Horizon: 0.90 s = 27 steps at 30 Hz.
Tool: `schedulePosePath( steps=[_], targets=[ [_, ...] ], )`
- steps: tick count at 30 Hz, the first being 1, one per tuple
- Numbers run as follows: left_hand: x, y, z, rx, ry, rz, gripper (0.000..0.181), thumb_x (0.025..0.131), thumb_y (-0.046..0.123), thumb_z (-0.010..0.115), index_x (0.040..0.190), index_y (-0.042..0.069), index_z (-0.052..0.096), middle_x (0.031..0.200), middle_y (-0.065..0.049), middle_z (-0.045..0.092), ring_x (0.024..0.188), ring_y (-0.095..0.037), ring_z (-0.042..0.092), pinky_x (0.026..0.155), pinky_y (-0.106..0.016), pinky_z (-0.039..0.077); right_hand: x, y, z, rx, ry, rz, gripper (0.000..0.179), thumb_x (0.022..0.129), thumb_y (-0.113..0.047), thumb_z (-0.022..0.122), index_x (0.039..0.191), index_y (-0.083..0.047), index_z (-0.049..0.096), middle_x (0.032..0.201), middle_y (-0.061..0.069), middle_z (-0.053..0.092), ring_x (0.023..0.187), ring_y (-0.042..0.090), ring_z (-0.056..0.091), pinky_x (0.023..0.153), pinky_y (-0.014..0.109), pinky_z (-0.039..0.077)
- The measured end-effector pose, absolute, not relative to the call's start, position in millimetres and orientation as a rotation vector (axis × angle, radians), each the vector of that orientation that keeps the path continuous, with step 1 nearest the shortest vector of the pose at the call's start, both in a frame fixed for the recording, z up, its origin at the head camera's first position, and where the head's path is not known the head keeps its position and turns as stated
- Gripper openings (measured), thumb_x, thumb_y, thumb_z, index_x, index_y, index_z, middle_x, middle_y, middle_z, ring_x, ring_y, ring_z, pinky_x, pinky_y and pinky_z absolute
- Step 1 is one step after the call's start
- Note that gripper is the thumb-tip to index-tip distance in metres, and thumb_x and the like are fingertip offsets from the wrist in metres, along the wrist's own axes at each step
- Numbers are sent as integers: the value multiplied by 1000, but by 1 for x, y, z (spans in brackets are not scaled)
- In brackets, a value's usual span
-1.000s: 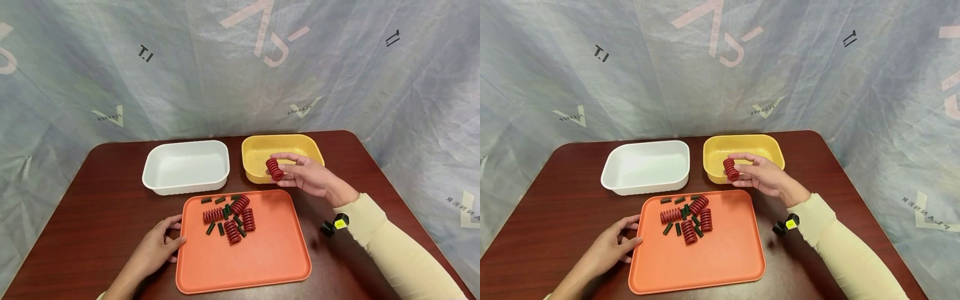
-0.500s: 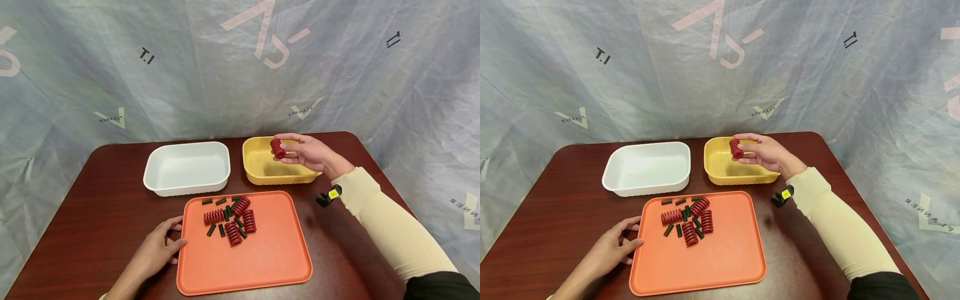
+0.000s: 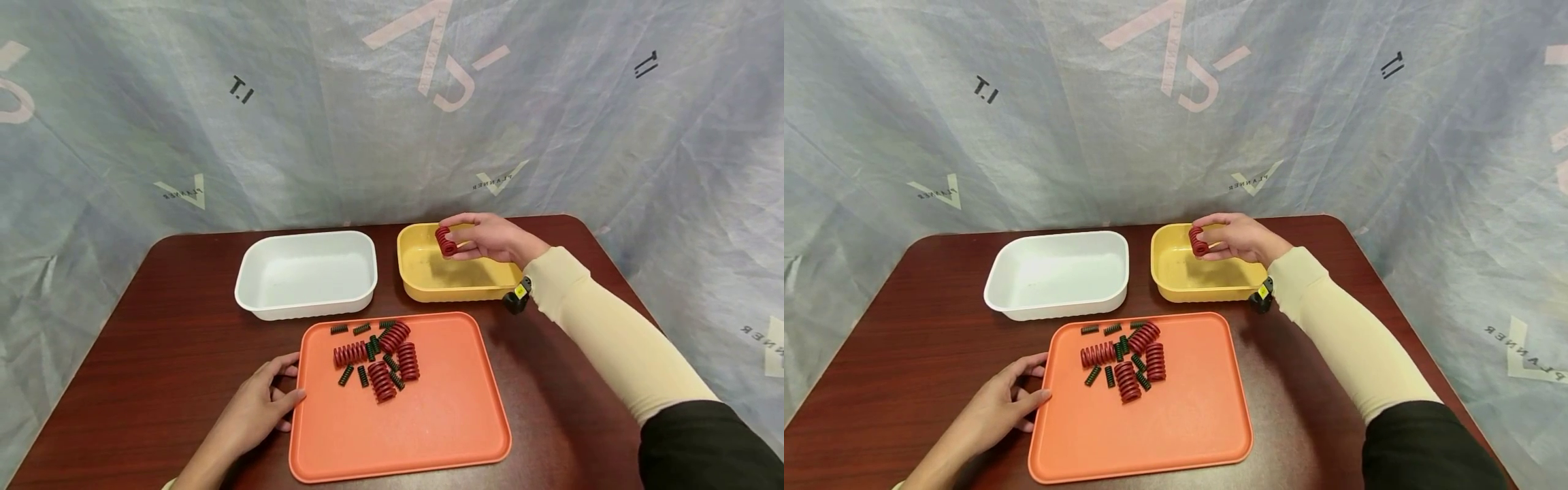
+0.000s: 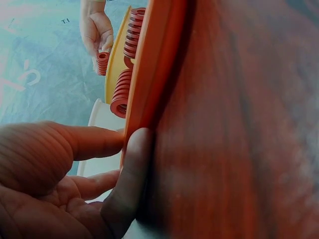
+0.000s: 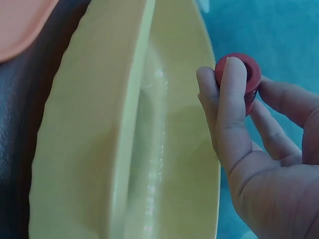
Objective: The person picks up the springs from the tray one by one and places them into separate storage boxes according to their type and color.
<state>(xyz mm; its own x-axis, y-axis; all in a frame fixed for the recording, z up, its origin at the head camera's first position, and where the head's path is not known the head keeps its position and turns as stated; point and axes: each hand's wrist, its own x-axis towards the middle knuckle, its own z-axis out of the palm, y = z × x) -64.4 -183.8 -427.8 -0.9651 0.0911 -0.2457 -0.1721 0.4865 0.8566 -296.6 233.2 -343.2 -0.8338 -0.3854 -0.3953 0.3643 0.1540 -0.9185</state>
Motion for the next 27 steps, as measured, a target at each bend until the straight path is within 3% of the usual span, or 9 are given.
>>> schedulePosePath(
  steps=[9,27],
  targets=[
    [-65,-183,-427,-89,2461,1481,59,93,1,75,147,9,53,127,-15,58,67,-20,64,50,-34,59,-311,230,-362,32,1850,-1624,53,106,-1,54,156,0,38,143,21,48,108,28,68,106,50,48],
    [-66,-183,-427,-94,2479,1456,59,93,3,76,147,10,53,127,-14,59,67,-20,65,50,-33,59,-313,234,-383,79,1857,-1628,53,105,1,55,156,1,39,135,17,51,103,26,69,99,50,55]
  ],
)
